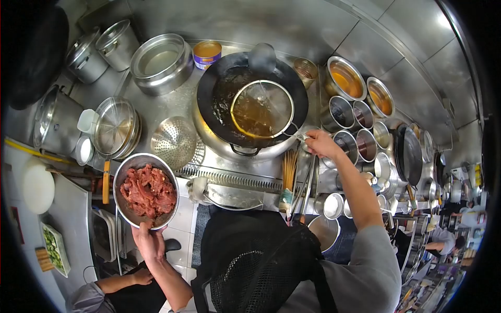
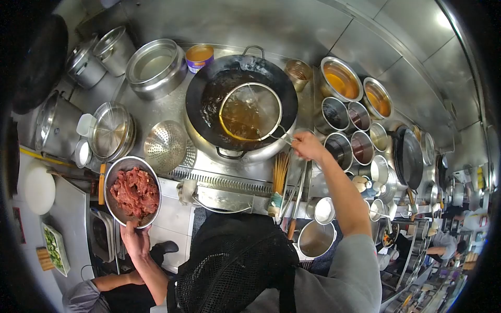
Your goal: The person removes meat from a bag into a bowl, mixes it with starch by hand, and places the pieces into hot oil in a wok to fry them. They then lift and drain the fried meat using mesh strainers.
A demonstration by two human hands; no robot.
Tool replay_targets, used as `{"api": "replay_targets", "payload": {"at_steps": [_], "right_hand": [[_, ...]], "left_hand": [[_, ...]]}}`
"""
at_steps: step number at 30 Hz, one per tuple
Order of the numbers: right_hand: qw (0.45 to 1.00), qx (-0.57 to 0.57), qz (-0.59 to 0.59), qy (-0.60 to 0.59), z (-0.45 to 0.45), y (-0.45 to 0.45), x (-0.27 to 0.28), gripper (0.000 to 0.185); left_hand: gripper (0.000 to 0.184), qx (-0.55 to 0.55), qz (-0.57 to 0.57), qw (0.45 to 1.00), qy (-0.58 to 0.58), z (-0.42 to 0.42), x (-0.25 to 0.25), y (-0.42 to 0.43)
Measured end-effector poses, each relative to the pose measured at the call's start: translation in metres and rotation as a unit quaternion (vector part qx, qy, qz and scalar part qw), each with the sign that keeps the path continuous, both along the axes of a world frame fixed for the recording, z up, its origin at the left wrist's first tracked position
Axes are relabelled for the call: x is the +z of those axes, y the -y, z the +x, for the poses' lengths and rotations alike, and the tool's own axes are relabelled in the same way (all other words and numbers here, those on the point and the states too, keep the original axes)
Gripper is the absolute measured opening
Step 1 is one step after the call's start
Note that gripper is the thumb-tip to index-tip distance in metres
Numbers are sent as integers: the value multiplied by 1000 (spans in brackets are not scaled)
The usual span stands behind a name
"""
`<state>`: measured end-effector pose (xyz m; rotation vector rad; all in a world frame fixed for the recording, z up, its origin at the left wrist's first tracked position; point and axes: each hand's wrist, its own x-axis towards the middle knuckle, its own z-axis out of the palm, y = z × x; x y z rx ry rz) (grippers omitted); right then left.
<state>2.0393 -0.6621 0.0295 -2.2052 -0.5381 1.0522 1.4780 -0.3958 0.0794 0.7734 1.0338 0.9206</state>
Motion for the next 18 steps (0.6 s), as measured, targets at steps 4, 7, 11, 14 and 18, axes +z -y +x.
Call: {"api": "replay_targets", "payload": {"at_steps": [4, 7, 11, 14, 18], "right_hand": [[997, -33, 21, -64, -24, -15, 0, 20], [994, -33, 50, -93, -29, -22, -7, 17], [987, -41, 75, -138, -38, -36, -6, 14], [985, -20, 91, -146, -33, -40, -23, 16], [979, -21, 111, -171, -31, -46, -31, 14]], "left_hand": [[61, 7, 3, 1000, -3, 8, 7, 11], [60, 12, 4, 1000, -5, 11, 9, 21], [58, 1, 9, 1000, -19, 11, 11, 34], [57, 20, 5, 999, -26, 12, 10, 44], [55, 31, 7, 999, -36, 14, 11, 54]]}}
